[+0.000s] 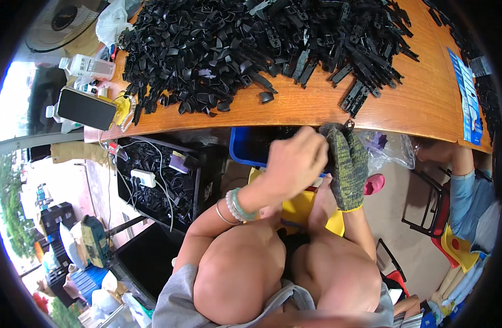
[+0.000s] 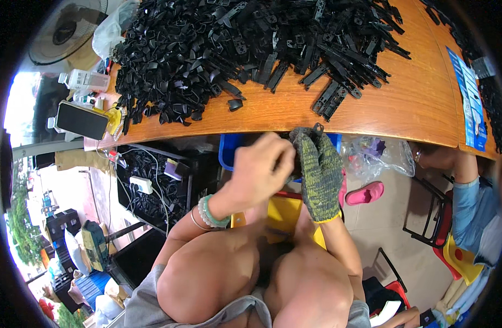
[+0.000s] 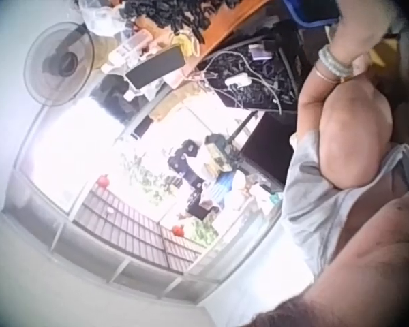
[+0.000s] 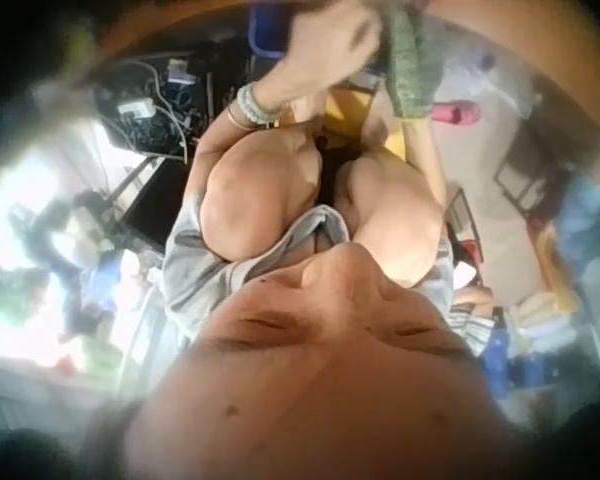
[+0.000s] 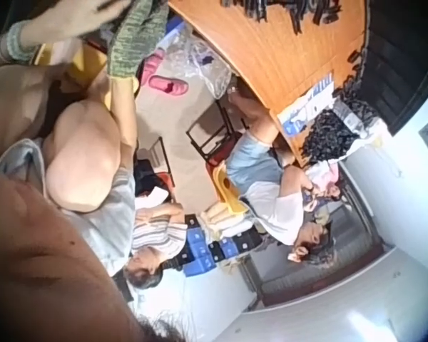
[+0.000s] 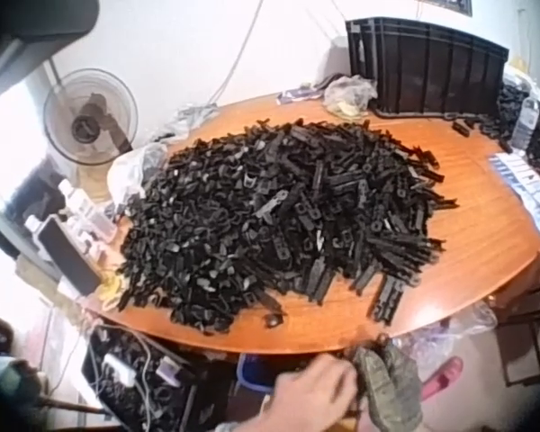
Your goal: The person sorts and inspects small black plastic components on a table by hand, wearing a glove.
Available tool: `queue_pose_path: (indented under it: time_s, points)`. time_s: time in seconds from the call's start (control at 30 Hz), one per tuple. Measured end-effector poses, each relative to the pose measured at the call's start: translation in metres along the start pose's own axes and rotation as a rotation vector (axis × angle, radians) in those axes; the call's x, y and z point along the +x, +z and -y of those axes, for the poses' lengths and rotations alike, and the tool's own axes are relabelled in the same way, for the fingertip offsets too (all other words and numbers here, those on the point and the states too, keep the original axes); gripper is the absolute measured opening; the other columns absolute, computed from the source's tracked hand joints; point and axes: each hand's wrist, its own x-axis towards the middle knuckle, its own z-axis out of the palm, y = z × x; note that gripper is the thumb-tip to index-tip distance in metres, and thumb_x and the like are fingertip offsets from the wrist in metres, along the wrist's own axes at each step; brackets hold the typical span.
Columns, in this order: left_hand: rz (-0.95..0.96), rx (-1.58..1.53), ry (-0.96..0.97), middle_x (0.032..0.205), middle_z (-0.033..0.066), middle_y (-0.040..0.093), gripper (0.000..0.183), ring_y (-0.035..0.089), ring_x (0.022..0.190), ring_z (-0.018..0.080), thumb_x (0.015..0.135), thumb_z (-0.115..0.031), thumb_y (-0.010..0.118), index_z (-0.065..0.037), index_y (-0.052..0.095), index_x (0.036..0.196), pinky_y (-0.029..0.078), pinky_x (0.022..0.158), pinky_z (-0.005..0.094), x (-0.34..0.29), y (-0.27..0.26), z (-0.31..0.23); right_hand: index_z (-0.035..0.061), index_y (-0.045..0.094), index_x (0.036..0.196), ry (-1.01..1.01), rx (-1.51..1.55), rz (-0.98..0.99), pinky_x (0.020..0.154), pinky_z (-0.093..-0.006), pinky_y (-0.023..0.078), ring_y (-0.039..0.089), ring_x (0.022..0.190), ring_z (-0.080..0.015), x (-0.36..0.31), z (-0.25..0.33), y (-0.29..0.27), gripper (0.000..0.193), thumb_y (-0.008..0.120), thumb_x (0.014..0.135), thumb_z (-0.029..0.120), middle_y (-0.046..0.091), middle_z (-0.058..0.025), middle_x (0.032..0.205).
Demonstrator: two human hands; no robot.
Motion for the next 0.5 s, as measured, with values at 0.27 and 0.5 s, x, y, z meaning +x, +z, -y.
queue_pose_path:
  time_s: [0.27,0.5]
  points:
    - [-0.264,0.403,-0.091,0.073,0.0097,0.05,0.015,0.05,0.055,0.0225,0.076,0.001,0.058,-0.001,0.059,0.092,0.04,0.05,0.0321,0.023,-0.054,0.054,0.0023,0.057,0.111,0.662,0.762,0.017,0.036,-0.0175,0.033,0.047,0.044,-0.0052,0.008,0.045,0.004,0.025,0.052,0.09,0.014,0.057,-0.0017,0.068]
    - [-0.195,0.313,0.049,0.08,0.0095,0.052,0.013,0.056,0.058,0.0249,0.073,0.002,0.06,-0.003,0.06,0.085,0.043,0.049,0.032,0.031,-0.052,0.06,0.0029,0.056,0.113,0.65,0.765,0.114,0.039,-0.0178,0.035,0.045,0.046,-0.0035,0.005,0.042,0.007,0.03,0.054,0.089,0.02,0.057,-0.0009,0.069]
